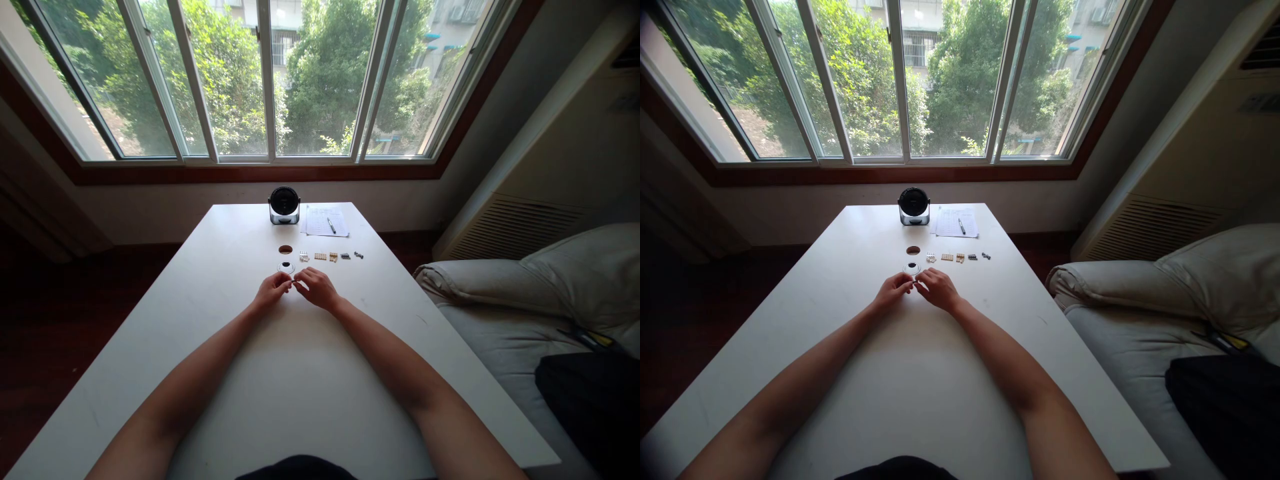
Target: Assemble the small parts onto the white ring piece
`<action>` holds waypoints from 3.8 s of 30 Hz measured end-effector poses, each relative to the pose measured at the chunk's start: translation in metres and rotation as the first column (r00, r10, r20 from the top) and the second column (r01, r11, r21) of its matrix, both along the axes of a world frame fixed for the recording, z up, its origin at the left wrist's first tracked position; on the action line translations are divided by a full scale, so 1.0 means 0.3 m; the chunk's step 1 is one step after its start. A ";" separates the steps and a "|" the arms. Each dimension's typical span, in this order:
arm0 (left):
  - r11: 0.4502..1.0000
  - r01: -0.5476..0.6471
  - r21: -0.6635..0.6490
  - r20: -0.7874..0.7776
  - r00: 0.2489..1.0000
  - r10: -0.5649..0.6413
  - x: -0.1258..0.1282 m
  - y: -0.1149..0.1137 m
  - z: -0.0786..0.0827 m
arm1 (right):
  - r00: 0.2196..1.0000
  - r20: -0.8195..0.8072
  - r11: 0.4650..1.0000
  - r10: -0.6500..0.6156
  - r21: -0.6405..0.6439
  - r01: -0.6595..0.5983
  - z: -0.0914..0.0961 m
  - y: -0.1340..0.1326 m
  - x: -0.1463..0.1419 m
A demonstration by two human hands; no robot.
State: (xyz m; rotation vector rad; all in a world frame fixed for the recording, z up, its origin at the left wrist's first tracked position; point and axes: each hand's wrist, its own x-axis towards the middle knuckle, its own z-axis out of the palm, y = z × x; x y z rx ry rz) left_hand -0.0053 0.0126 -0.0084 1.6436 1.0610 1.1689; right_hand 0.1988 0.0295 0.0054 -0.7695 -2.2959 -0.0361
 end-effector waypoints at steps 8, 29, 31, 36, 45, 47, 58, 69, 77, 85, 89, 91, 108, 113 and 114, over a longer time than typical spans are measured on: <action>1.000 -0.006 -0.018 0.017 1.000 0.006 0.004 -0.001 0.000 | 0.999 0.037 0.999 0.026 0.029 -0.027 0.001 0.001 0.002; 0.994 -0.084 0.069 -0.091 0.992 0.090 0.003 -0.017 0.016 | 1.000 0.007 1.000 0.024 0.015 -0.024 -0.003 0.001 0.004; 0.994 -0.087 0.061 -0.093 0.991 0.092 0.002 -0.014 0.013 | 0.999 0.018 0.999 0.028 0.022 -0.029 -0.003 0.001 0.004; 0.997 -0.063 0.041 -0.103 0.992 0.067 0.002 -0.007 0.005 | 0.999 0.040 0.999 0.014 0.046 -0.016 0.001 -0.001 0.001; 0.994 -0.054 0.096 -0.078 0.995 0.062 0.010 -0.025 0.019 | 0.999 0.040 0.998 -0.031 0.065 0.028 0.012 -0.005 0.004; 0.992 -0.061 0.108 -0.080 0.994 0.070 0.010 -0.027 0.022 | 0.999 0.036 0.998 -0.031 0.064 0.028 0.014 -0.006 0.005; 0.996 -0.047 0.078 -0.102 0.993 0.055 0.004 -0.010 0.007 | 0.999 0.025 0.999 0.029 0.044 -0.030 -0.004 0.001 0.002; 0.993 -0.057 0.102 -0.133 0.989 0.070 0.005 -0.015 0.007 | 0.999 0.049 0.999 0.004 0.051 -0.006 0.006 -0.001 0.004; 0.986 -0.080 0.148 -0.182 0.977 0.107 0.006 -0.025 0.019 | 0.999 0.055 0.999 0.000 0.042 -0.003 0.002 0.001 0.005; 0.989 -0.078 0.124 -0.190 0.977 0.101 0.003 -0.016 0.015 | 0.999 0.049 0.999 0.022 0.048 -0.024 -0.005 0.003 0.007; 0.994 -0.062 0.093 -0.177 0.981 0.078 0.001 -0.009 0.008 | 0.998 0.050 0.998 0.021 0.056 -0.024 -0.004 0.002 0.006; 0.995 -0.059 0.082 -0.168 0.983 0.073 0.001 -0.009 0.007 | 0.999 0.045 0.998 0.020 0.059 -0.022 -0.002 0.001 0.005; 0.984 -0.086 0.157 -0.175 0.978 0.114 0.009 -0.030 0.031 | 1.000 0.025 1.000 -0.005 0.029 0.005 0.005 0.000 0.007; 0.986 -0.089 0.138 -0.152 0.982 0.110 0.007 -0.024 0.024 | 0.999 0.024 0.999 0.032 0.015 -0.032 -0.001 0.001 0.007; 0.987 -0.090 0.134 -0.148 0.983 0.109 0.006 -0.022 0.021 | 0.999 0.031 0.999 0.027 0.016 -0.028 -0.003 0.001 0.007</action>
